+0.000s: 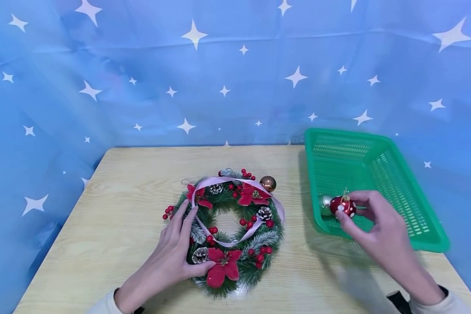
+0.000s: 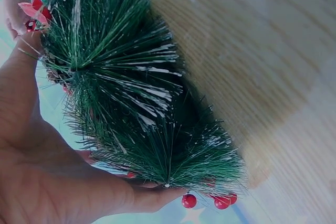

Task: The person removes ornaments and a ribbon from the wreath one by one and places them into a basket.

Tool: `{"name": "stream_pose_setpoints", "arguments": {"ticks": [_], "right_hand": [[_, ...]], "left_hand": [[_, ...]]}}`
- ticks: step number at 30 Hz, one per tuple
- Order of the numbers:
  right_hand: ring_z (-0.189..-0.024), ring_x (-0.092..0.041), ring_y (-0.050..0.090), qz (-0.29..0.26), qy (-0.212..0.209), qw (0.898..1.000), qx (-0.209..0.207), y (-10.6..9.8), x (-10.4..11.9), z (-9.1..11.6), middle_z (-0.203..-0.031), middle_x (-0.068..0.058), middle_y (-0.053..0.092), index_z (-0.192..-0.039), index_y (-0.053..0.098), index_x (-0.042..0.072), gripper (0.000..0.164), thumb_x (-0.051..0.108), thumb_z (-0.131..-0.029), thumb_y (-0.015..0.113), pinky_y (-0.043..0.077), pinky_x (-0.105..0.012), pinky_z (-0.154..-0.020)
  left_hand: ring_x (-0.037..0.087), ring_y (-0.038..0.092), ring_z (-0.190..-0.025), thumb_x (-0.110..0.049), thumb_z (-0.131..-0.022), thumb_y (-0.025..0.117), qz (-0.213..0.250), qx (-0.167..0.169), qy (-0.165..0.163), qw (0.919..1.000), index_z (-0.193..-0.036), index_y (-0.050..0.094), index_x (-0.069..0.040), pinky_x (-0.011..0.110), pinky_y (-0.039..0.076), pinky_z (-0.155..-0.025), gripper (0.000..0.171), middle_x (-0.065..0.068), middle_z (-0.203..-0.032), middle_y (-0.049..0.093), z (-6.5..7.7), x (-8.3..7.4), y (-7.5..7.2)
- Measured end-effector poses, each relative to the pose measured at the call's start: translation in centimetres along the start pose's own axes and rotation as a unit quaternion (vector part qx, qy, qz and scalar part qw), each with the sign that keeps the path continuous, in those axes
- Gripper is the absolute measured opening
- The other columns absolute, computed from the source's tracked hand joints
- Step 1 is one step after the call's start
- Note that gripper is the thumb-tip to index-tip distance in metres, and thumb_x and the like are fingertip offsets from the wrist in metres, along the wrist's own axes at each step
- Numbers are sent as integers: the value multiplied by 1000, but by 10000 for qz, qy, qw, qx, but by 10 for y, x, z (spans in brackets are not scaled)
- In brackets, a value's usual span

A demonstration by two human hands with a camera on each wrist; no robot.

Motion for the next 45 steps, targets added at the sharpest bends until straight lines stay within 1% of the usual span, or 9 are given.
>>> {"name": "stream_pose_setpoints", "arguments": {"ticks": [10,12,15,17,19,24,30,39,45], "right_hand": [[-100,19,53,713,1151,9886,657,-14,-76,-2,-122,-19,66,-127,64,-2,35,11,-100,80,45,-2,-77],[-101,7,60,911,1333,9830,868,-15,-90,-3,-122,-21,66,-129,63,-1,35,16,-102,79,44,-3,-74],[-102,-25,73,1115,1526,9742,1234,-14,-108,-5,-122,-26,66,-130,62,-3,37,18,-103,77,48,-11,-67],[-100,-47,72,1210,1570,9689,1481,-12,-118,-6,-120,-29,67,-129,62,-6,38,17,-104,77,50,-19,-63],[-97,-54,71,1309,1574,9632,1744,-9,-126,-6,-115,-31,68,-127,62,-8,36,15,-103,76,52,-28,-61],[-89,-43,69,1477,1639,9452,2409,-2,-139,-5,-107,-27,71,-122,64,-12,33,12,-102,76,52,-37,-61],[-79,-22,59,1538,1680,9273,2971,7,-148,-5,-96,-13,70,-117,66,-12,28,11,-103,74,47,-35,-59],[-91,-38,70,1540,1685,9017,3672,24,-156,-1,-101,-15,73,-119,67,-12,31,13,-103,74,58,-54,-72],[-89,-37,70,1505,1588,8986,3804,30,-155,-1,-99,-14,72,-119,66,-13,31,13,-104,75,57,-54,-70]], "left_hand": [[48,20,-159,-61,-80,93,23,-38,-66,10000,-175,15,-10,86,30,-107,133,18,-180,7,11,2,1],[48,20,-160,-61,-80,93,40,-36,-40,10000,-175,15,-10,86,30,-108,133,18,-180,7,10,1,1],[49,20,-159,-58,-79,95,79,-17,6,10000,-175,15,-10,86,30,-108,134,19,-180,6,9,0,0],[49,19,-159,-56,-78,96,90,-3,45,9999,-174,14,-9,85,30,-109,135,19,-179,5,8,-1,0],[48,19,-160,-56,-77,97,83,7,79,9999,-174,14,-9,85,29,-110,136,19,-180,5,6,-1,-1],[49,20,-159,-56,-75,99,13,-10,196,9998,-174,16,-7,83,29,-112,138,20,-179,7,0,-3,-1],[49,19,-160,-56,-75,98,68,-13,171,9998,-174,15,-8,83,28,-113,137,20,-179,7,-1,-4,3],[48,18,-160,-57,-77,97,69,38,120,9999,-174,14,-8,82,27,-114,137,20,-179,5,2,0,3],[50,20,-160,-56,-76,98,-1,-28,246,9997,-174,15,-7,82,29,-113,137,22,-179,7,0,-1,0]]}}
Point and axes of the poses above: each hand's wrist, its own z-axis away from the middle knuckle, its own y-axis out of the palm, x = y × z, the point moved 10 cm from there along -z, towards the middle knuckle
